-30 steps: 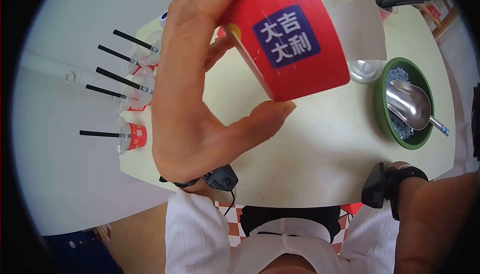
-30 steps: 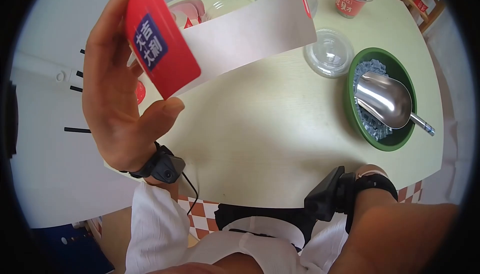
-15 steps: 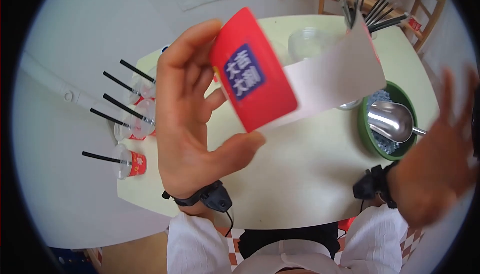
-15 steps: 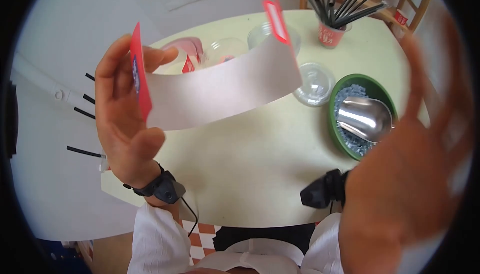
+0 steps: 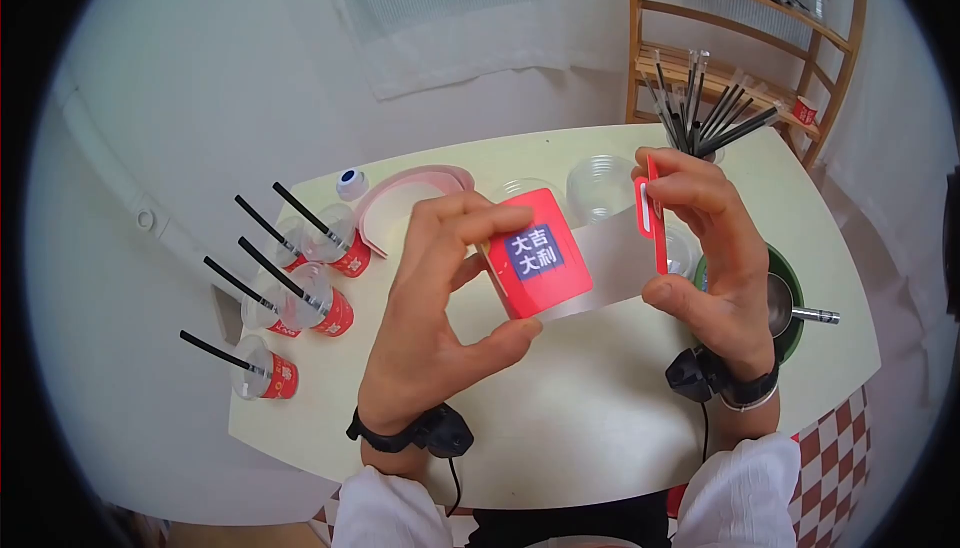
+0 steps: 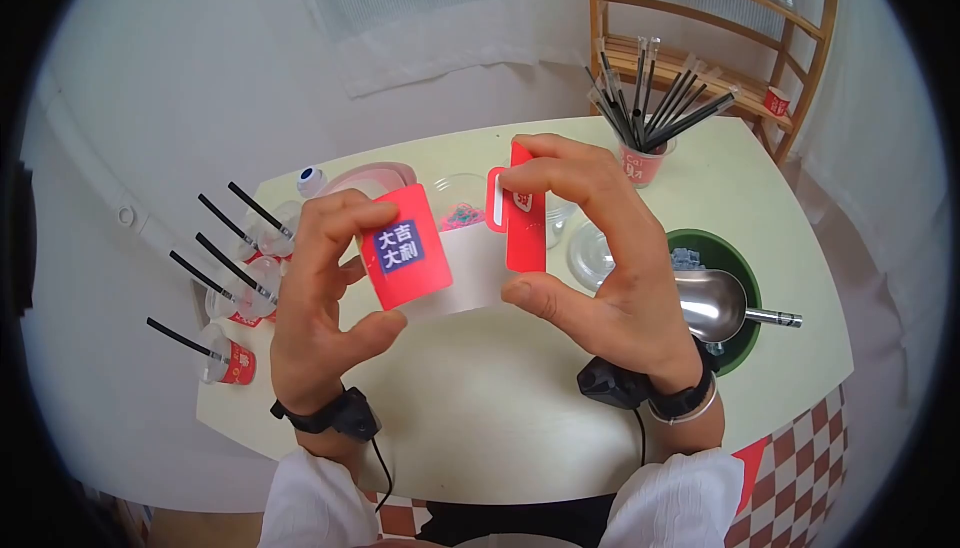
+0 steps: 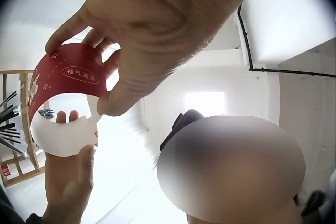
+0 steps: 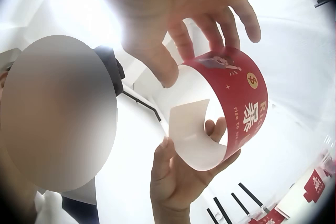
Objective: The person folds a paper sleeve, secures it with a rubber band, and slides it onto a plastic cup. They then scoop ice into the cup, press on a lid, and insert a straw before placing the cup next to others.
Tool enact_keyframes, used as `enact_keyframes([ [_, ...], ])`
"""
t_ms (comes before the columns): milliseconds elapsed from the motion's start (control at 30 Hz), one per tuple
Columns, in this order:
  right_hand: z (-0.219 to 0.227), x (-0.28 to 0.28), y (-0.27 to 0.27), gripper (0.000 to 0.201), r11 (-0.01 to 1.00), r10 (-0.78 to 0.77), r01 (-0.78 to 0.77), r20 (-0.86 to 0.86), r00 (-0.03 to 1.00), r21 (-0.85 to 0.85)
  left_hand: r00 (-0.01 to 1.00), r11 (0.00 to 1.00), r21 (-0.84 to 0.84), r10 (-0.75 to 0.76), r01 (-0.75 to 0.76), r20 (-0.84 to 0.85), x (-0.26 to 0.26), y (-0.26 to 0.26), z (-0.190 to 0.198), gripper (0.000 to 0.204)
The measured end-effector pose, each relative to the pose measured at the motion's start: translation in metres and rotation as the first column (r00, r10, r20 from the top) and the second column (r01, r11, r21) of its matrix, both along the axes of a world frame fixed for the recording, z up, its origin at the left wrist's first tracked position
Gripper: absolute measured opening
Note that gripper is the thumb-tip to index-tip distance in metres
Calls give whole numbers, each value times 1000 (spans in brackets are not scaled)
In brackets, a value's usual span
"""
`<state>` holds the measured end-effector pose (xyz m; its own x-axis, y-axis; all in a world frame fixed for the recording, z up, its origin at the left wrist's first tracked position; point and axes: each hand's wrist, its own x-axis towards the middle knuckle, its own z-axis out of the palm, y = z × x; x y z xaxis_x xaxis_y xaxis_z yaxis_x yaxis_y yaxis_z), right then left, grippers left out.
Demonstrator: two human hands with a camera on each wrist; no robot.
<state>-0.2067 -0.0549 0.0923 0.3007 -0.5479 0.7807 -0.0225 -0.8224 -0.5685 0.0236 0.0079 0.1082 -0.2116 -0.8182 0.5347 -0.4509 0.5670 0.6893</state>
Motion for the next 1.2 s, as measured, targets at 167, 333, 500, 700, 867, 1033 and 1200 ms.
enact_keyframes([
  [167,3,8,9,53,992,-52,28,-194,980,-127,975,998,-26,-45,51,217,-11,-1,-3,79],
  [333,-1,22,14,51,986,-46,-10,-337,940,-165,982,1000,20,-22,19,188,-12,-7,-9,95],
  [500,-8,24,10,52,989,-75,14,-409,910,-149,981,999,-42,23,-15,195,-14,-6,-7,96],
  [700,-6,20,12,52,990,-76,7,-489,869,-142,978,997,31,-78,73,194,-11,-9,-12,99],
  [867,-2,14,15,52,988,-81,-16,-592,802,-156,950,988,-67,-111,136,292,-13,-12,-18,102],
  [1033,-5,14,20,51,994,-37,-37,-650,759,-99,924,989,7,-141,148,356,-16,-10,-17,107],
  [1200,-5,18,19,51,996,-14,-45,-655,755,-72,933,987,-9,-148,160,328,-17,-12,-15,97],
])
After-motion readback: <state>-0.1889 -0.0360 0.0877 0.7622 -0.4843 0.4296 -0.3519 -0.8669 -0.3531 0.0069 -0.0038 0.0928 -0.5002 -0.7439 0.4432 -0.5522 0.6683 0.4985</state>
